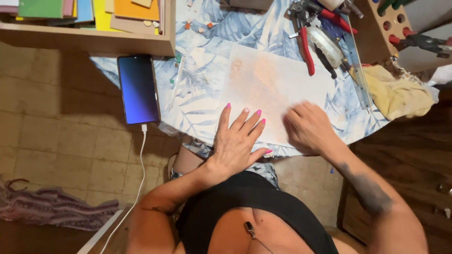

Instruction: Decorating a small white box by adhering small orange curved pieces in a pattern

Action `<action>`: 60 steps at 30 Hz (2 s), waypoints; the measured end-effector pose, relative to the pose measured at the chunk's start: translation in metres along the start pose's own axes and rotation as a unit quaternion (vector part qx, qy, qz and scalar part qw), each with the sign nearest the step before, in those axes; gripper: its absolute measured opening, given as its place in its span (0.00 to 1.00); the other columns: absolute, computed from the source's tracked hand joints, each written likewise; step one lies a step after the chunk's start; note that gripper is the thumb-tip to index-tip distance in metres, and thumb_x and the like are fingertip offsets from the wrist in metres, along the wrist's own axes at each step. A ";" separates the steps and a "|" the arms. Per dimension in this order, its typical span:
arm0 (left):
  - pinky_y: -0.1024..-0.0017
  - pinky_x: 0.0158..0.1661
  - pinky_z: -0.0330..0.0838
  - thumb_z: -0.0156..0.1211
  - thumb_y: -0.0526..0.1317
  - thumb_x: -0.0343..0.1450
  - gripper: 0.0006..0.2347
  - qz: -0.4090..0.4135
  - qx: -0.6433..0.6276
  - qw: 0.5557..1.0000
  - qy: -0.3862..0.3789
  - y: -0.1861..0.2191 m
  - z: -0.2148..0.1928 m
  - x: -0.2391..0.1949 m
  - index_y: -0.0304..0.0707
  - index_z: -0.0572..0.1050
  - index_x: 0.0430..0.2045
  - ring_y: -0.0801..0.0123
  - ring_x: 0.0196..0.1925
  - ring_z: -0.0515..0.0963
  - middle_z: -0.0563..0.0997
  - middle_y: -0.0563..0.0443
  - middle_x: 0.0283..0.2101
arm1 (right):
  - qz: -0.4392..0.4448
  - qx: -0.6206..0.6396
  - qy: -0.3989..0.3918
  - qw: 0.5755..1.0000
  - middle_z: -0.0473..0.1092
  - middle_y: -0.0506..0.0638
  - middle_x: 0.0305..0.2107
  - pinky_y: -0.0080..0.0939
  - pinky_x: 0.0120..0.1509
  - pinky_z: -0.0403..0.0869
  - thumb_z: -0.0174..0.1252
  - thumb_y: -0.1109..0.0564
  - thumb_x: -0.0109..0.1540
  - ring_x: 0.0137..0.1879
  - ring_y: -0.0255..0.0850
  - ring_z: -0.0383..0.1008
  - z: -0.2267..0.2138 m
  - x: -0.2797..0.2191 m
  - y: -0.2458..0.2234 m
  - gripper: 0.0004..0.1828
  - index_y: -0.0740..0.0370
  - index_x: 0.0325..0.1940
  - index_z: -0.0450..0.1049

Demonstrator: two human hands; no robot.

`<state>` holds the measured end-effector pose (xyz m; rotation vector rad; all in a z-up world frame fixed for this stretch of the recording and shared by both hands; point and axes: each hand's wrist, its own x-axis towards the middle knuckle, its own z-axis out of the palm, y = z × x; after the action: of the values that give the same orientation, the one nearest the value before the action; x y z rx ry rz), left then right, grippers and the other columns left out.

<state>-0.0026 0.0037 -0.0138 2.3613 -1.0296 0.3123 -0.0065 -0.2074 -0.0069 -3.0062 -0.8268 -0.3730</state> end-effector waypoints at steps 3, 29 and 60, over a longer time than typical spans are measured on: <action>0.44 0.55 0.40 0.51 0.55 0.59 0.23 -0.004 0.015 1.000 -0.011 0.001 -0.001 0.000 0.38 0.70 0.40 0.57 0.51 0.65 0.70 0.45 0.47 | -0.042 0.045 0.073 0.995 0.59 0.52 0.17 0.45 0.29 0.64 0.47 0.56 0.54 0.25 0.49 0.62 0.035 0.070 0.003 0.07 0.60 0.23 0.63; 0.54 0.55 0.53 0.49 0.36 0.63 0.23 -0.033 -0.461 0.886 0.043 -0.017 -0.055 0.052 0.31 0.55 0.53 0.48 0.57 0.60 0.60 0.36 0.56 | -0.056 0.090 0.123 0.987 0.57 0.50 0.18 0.42 0.29 0.65 0.44 0.58 0.57 0.26 0.47 0.63 -0.027 0.105 0.074 0.07 0.59 0.23 0.63; 0.50 0.57 0.35 0.32 0.67 0.59 0.40 -0.091 -0.766 0.627 -0.113 0.001 -0.060 0.024 0.38 0.37 0.58 0.46 0.62 0.42 0.45 0.34 0.61 | 0.171 0.171 0.147 0.959 0.52 0.68 0.54 0.58 0.62 0.52 0.36 0.54 0.62 0.59 0.61 0.50 -0.021 -0.004 -0.015 0.23 0.69 0.57 0.55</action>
<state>0.0137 0.0222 0.0458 0.8351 -0.5969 -0.7346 -0.0225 -0.1982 0.0117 -2.6098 -0.3004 -0.5783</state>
